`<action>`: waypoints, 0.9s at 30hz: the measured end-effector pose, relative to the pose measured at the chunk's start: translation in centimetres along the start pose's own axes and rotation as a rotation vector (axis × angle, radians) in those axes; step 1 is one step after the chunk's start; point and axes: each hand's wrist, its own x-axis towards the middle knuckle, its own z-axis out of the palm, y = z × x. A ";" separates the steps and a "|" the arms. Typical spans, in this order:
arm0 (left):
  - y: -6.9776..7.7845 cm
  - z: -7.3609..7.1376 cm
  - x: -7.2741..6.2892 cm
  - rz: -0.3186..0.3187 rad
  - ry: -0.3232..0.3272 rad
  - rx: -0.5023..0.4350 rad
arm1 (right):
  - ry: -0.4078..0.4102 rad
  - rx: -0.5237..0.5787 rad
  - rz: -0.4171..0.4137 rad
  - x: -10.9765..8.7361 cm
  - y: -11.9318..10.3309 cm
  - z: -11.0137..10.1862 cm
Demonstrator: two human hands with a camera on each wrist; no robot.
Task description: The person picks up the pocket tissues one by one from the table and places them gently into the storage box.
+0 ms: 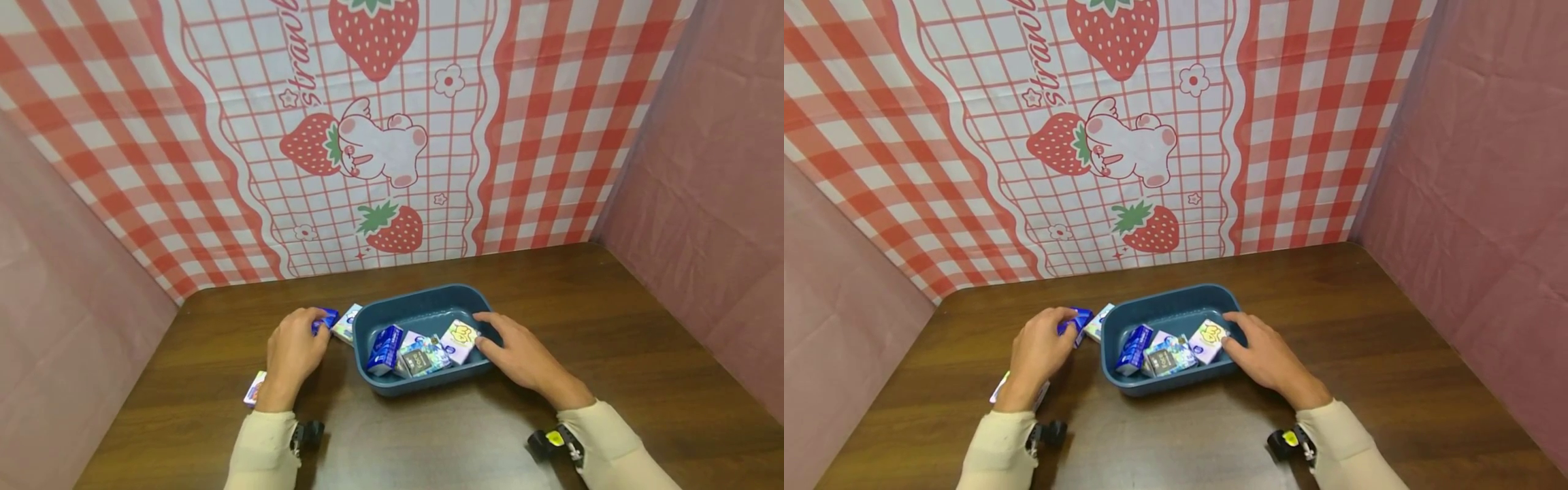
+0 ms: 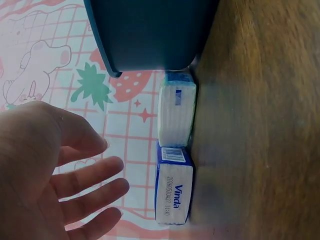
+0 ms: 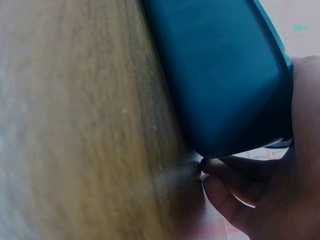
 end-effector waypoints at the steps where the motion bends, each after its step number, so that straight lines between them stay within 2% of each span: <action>1: 0.0 0.0 0.0 0.005 0.007 0.011 | 0.001 0.000 0.000 0.0 0.0 0.0; 6: -0.2 0.1 0.0 -0.006 -0.002 0.046 | -0.005 -0.001 0.001 0.0 0.1 0.0; 17: -0.6 0.4 -0.5 -0.113 -0.100 0.024 | -0.008 -0.007 0.003 0.1 0.2 0.3; 27: -0.9 0.5 -0.5 -0.163 -0.182 0.019 | -0.003 -0.005 0.012 0.2 0.3 0.2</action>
